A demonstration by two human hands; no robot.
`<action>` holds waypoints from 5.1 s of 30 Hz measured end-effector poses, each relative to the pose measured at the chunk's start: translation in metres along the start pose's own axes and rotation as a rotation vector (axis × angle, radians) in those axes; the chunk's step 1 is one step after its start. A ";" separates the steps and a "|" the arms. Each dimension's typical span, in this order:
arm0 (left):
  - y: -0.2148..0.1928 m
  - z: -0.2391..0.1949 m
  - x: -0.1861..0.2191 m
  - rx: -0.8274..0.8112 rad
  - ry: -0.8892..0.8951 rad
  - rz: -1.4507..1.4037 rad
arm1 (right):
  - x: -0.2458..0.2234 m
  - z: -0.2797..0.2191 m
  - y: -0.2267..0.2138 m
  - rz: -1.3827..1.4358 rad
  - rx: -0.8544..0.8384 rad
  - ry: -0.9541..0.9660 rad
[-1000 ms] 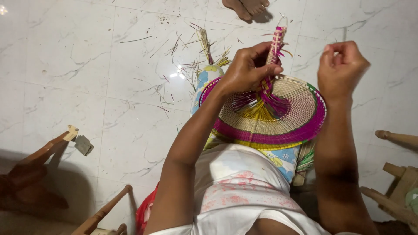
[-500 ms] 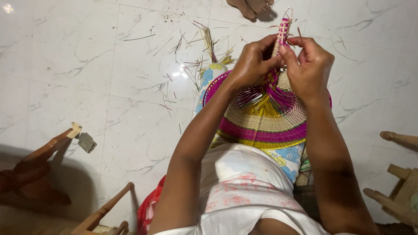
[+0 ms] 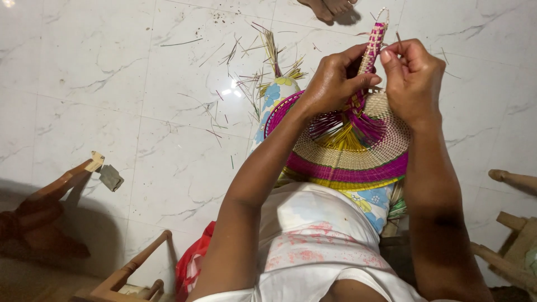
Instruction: The person weaves a colorful basket using a thin wooden stick to tuck and secure pink and natural-colored strands along the rim. The basket rests on the lap while the hands repeatedly pull and press the strands into place.
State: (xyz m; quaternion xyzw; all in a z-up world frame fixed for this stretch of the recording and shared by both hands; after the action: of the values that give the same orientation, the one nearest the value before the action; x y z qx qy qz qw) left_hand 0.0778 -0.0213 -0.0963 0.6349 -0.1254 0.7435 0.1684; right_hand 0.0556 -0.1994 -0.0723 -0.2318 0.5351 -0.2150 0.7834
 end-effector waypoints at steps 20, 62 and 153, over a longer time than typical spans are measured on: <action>0.001 -0.014 0.035 0.124 -0.015 0.177 | -0.057 0.009 0.010 -0.063 0.133 0.041; -0.013 -0.009 0.023 0.113 0.009 0.075 | -0.032 -0.056 0.018 0.289 0.435 -0.137; 0.004 0.040 -0.014 0.285 0.214 0.126 | 0.033 -0.025 0.045 -0.149 0.397 -0.205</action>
State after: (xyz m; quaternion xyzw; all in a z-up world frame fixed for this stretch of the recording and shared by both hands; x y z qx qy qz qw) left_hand 0.1142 -0.0418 -0.1030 0.5606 -0.0397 0.8260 0.0422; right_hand 0.0474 -0.1862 -0.1318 -0.1326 0.3812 -0.3488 0.8458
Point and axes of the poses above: each hand's wrist, its own z-axis towards the middle knuckle, its own y-axis out of the palm, x = y × z, the point moved 2 cm from there along z, towards the middle knuckle
